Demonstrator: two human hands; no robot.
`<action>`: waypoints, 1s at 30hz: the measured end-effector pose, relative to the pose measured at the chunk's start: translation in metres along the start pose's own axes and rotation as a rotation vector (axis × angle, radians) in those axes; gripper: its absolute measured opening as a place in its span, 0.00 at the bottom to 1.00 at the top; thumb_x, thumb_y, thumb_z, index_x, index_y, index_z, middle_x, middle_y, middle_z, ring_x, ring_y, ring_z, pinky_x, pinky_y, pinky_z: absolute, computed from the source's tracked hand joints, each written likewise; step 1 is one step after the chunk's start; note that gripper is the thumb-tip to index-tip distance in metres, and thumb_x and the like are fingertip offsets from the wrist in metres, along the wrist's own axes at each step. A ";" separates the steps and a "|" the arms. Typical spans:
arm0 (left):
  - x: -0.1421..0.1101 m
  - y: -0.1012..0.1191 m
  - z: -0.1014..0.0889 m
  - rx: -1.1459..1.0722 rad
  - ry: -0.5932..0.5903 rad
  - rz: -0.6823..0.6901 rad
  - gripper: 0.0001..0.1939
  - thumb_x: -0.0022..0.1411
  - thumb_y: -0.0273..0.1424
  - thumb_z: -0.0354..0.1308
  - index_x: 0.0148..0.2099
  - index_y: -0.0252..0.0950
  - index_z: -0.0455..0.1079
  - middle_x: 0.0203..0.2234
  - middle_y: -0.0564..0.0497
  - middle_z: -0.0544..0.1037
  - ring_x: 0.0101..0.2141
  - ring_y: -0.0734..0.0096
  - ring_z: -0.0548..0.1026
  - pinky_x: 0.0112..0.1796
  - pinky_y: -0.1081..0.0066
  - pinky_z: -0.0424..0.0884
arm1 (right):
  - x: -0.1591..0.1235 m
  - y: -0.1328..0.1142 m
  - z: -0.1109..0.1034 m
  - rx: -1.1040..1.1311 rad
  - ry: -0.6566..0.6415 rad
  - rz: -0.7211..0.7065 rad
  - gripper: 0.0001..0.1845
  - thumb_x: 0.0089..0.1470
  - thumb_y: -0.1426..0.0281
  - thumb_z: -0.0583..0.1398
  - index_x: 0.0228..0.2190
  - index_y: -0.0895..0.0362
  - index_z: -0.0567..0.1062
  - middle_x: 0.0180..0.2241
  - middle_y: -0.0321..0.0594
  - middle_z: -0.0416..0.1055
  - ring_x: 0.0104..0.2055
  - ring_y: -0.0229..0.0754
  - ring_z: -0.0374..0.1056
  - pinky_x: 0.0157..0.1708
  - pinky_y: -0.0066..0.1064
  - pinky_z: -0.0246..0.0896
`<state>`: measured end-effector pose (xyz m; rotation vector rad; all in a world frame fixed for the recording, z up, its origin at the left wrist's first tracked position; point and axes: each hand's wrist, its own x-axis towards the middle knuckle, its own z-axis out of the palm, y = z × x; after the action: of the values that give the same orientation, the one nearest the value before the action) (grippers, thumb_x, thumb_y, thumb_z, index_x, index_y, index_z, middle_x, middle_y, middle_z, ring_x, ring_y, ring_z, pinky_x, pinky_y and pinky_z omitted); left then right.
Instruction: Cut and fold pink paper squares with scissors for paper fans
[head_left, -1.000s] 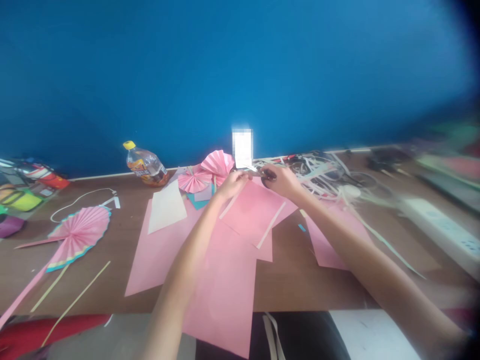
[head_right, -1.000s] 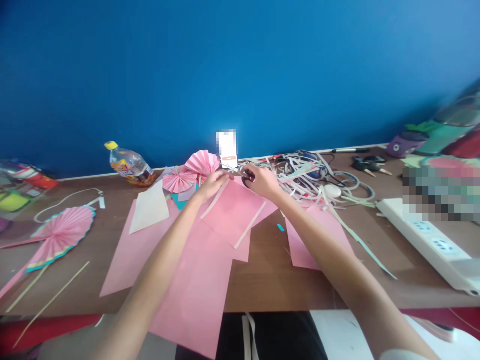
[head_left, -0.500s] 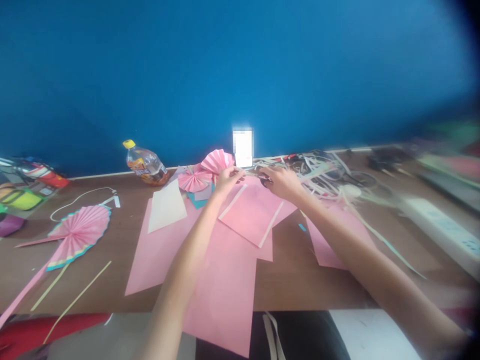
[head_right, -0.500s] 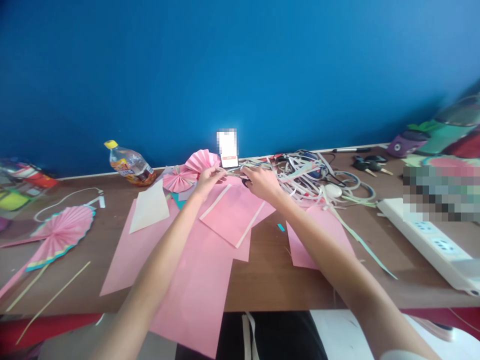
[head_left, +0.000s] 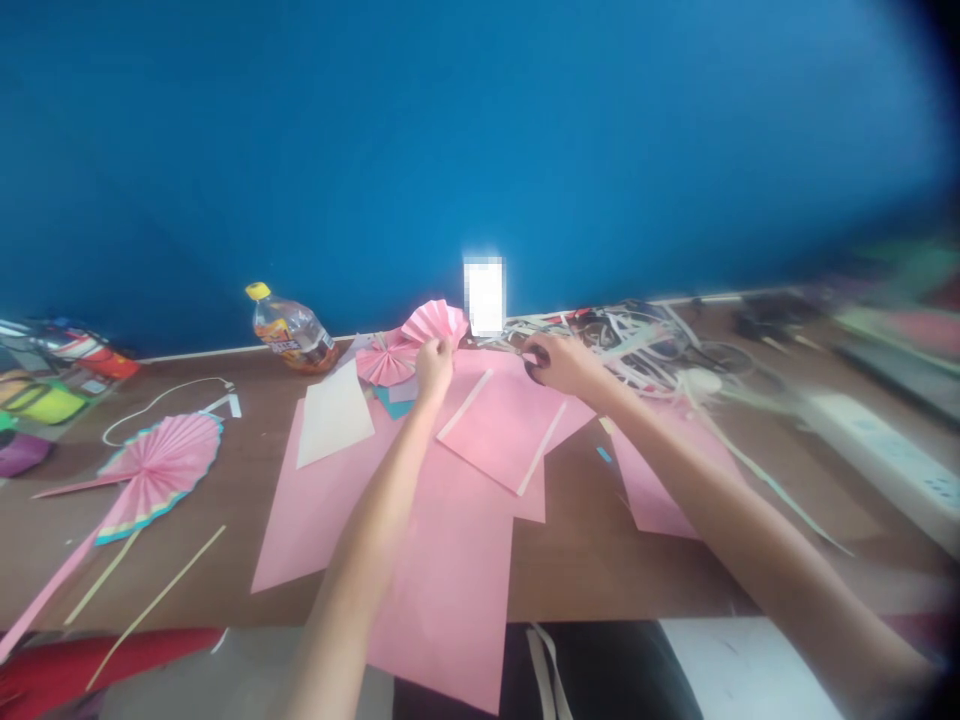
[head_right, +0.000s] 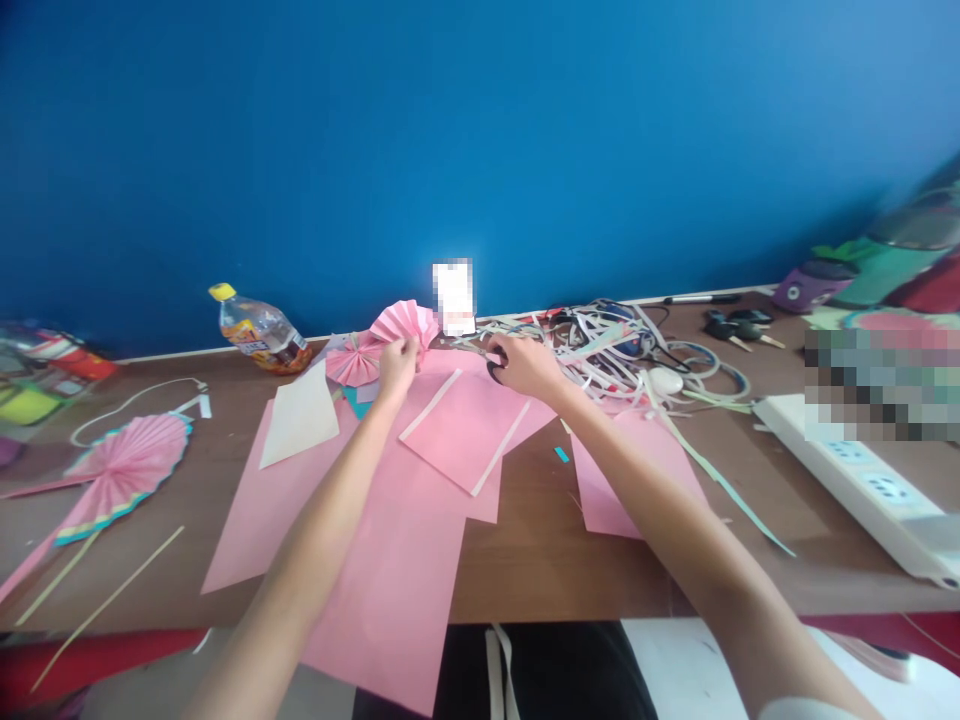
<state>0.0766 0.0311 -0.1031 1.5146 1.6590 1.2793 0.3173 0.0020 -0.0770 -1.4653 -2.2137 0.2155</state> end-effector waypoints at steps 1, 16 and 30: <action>0.000 -0.001 0.000 0.067 -0.010 0.007 0.08 0.62 0.32 0.47 0.36 0.36 0.67 0.22 0.51 0.73 0.25 0.70 0.72 0.31 0.70 0.67 | 0.001 -0.001 -0.001 0.062 0.015 0.024 0.16 0.44 0.70 0.59 0.39 0.54 0.73 0.27 0.36 0.72 0.28 0.40 0.65 0.28 0.28 0.52; -0.011 -0.012 0.026 0.308 -0.362 0.076 0.10 0.40 0.30 0.66 0.25 0.37 0.67 0.24 0.52 0.71 0.30 0.65 0.70 0.41 0.65 0.65 | 0.004 0.006 -0.005 0.499 0.072 0.201 0.20 0.41 0.68 0.62 0.40 0.57 0.72 0.22 0.32 0.66 0.22 0.35 0.59 0.23 0.27 0.52; -0.011 0.052 -0.018 -0.279 -0.535 0.283 0.03 0.55 0.29 0.55 0.32 0.35 0.68 0.40 0.48 0.75 0.44 0.66 0.72 0.48 0.65 0.65 | 0.006 0.005 -0.017 0.901 0.000 0.349 0.22 0.40 0.64 0.68 0.38 0.57 0.70 0.26 0.38 0.72 0.22 0.35 0.64 0.20 0.26 0.57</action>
<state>0.0860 0.0111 -0.0514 1.7576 0.9157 1.0578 0.3279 0.0070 -0.0620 -1.2637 -1.4769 1.1463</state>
